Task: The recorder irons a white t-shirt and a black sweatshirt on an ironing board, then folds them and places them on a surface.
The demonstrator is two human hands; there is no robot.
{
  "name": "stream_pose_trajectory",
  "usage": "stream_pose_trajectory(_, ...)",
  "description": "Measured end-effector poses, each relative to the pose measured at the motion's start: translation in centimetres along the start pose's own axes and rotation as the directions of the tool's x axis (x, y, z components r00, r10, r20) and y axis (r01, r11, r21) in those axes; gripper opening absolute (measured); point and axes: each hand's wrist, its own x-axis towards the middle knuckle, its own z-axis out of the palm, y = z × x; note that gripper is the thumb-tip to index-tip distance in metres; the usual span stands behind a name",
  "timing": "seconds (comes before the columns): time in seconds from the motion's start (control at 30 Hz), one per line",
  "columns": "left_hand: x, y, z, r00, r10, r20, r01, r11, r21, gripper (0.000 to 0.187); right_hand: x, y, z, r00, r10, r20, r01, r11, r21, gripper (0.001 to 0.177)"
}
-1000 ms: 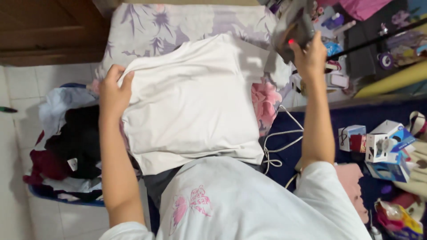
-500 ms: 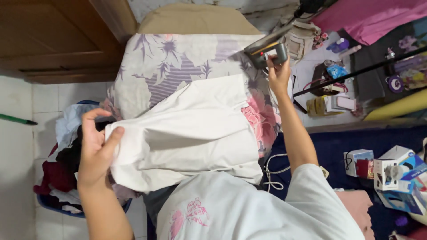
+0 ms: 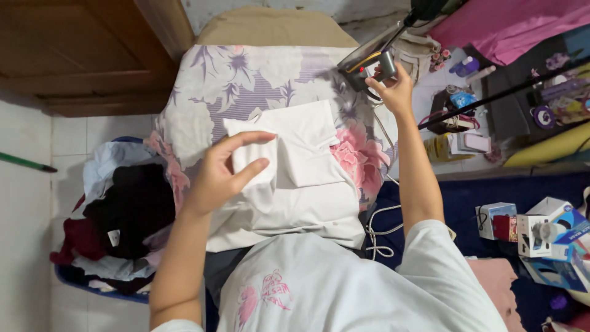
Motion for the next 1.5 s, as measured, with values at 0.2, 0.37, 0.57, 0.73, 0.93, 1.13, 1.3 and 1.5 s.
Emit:
stream_pose_trajectory(0.2,0.5,-0.3,0.7,1.0,0.009,-0.014,-0.009,1.0,-0.016,0.037,0.1,-0.9,-0.3,0.993,-0.07,-0.095,0.048,0.976,-0.214,0.062)
stream_pose_trajectory(0.37,1.0,0.7,1.0,0.996,0.052,-0.067,-0.054,0.998,-0.031,0.047,-6.8,-9.7,4.0,0.865,-0.401,-0.302,0.332,0.908,-0.256,0.036)
stream_pose_trajectory(0.57,3.1,1.7,2.9,0.974,0.194,-0.114,-0.205,0.974,-0.093,0.066,-24.3,-15.1,18.6,0.964,-0.259,0.063,0.263,0.963,-0.06,0.026)
stream_pose_trajectory(0.73,3.2,1.8,4.6,0.932,0.324,-0.162,-0.344,0.931,-0.118,0.069,-24.8,-17.6,24.5,0.934,0.219,0.284,-0.063,0.88,-0.471,0.046)
stream_pose_trajectory(0.93,1.9,6.4,4.8,0.899,0.383,-0.211,-0.417,0.897,-0.148,0.08,-21.0,-18.4,24.5,0.957,-0.247,0.154,0.271,0.949,-0.161,0.037)
stream_pose_trajectory(1.13,1.5,11.2,1.7,0.847,0.4,-0.35,-0.486,0.85,-0.202,0.076,-19.4,-13.6,20.2,0.912,-0.266,0.312,0.336,0.921,-0.198,0.019)
stream_pose_trajectory(1.3,-0.8,13.5,-3.5,0.853,0.182,-0.489,-0.398,0.833,-0.385,0.049,-18.2,-23.5,9.7,0.981,-0.014,-0.193,0.077,0.943,0.325,0.018)
stream_pose_trajectory(1.5,-2.7,14.1,-5.2,0.901,0.193,-0.389,-0.402,0.707,-0.581,0.06,-17.6,-29.8,1.7,0.932,-0.321,-0.171,0.315,0.947,-0.062,0.019)
